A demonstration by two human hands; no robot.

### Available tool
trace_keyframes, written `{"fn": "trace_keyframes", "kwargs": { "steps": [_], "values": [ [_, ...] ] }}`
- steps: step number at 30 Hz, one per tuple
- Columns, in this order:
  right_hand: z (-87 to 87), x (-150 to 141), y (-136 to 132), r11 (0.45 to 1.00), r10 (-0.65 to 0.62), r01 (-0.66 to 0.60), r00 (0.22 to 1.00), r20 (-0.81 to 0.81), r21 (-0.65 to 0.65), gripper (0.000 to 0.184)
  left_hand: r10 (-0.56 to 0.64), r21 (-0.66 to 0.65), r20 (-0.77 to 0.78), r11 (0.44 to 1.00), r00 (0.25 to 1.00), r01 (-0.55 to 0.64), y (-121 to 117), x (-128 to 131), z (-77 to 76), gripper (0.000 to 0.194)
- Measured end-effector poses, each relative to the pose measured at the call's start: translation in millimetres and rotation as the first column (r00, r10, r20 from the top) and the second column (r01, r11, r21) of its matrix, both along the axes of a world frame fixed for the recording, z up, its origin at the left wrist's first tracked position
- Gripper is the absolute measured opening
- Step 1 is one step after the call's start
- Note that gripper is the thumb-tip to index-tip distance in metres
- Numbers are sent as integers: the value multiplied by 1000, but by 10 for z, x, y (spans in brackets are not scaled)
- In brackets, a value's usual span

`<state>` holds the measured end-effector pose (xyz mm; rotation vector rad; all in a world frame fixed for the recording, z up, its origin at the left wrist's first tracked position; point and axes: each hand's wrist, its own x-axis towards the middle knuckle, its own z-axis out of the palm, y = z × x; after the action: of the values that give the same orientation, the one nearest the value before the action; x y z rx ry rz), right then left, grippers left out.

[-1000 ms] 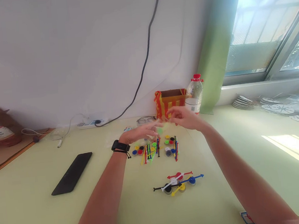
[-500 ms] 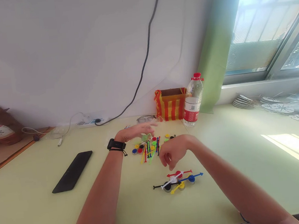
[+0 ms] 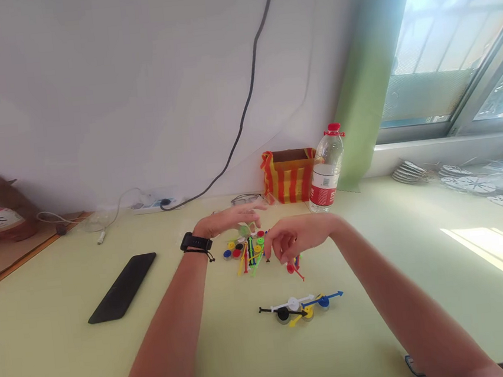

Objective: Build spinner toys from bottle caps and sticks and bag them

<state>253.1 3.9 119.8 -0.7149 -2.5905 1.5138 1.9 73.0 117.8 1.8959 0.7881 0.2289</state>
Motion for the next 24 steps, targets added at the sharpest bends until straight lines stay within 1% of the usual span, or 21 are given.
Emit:
{"fn": "trace_keyframes", "kwargs": {
  "steps": [2,3,4,5,6,7,9,10,11,13,17,19,23,24],
  "values": [
    [165,182,-44,995,-94,98,982,-161,18,27,-2,10,8,1000,1000,2,19,-6,-22,60],
    [233,269,-64,985,-159,171,954,-254,27,25,-9,17,10,1000,1000,8,27,-7,-34,60],
    [287,353,-79,966,-227,256,906,-357,35,23,-17,27,14,999,1000,17,34,-6,-44,60],
    [328,432,-88,937,-291,347,842,-455,42,22,-27,39,20,999,999,27,38,-3,-51,61],
    [357,507,-90,894,-351,446,758,-550,43,21,-41,49,25,998,999,39,39,4,-54,61],
    [376,576,-87,840,-403,542,670,-624,40,21,-54,59,31,997,998,52,36,14,-53,62],
    [391,696,-70,718,-471,695,524,-710,37,23,-79,77,45,994,996,75,23,40,-40,62],
    [391,744,-59,665,-493,746,477,-727,39,25,-90,83,52,993,995,86,12,56,-30,62],
    [390,782,-49,623,-511,781,451,-732,46,26,-99,88,59,992,993,94,-1,72,-18,62],
    [384,824,-36,571,-543,817,444,-713,74,28,-103,100,72,990,992,96,-32,104,8,62],
    [360,761,-24,528,-598,830,512,-617,178,24,-99,112,97,990,990,88,-87,162,45,62],
    [335,668,-7,518,-608,825,541,-582,225,20,-99,107,110,990,989,87,-99,192,48,63],
    [248,437,64,527,-602,795,599,-528,302,13,-137,104,134,987,981,123,-93,258,13,62],
    [222,381,84,514,-603,793,604,-520,326,13,-145,106,141,986,979,131,-89,274,0,61]
  ]
}}
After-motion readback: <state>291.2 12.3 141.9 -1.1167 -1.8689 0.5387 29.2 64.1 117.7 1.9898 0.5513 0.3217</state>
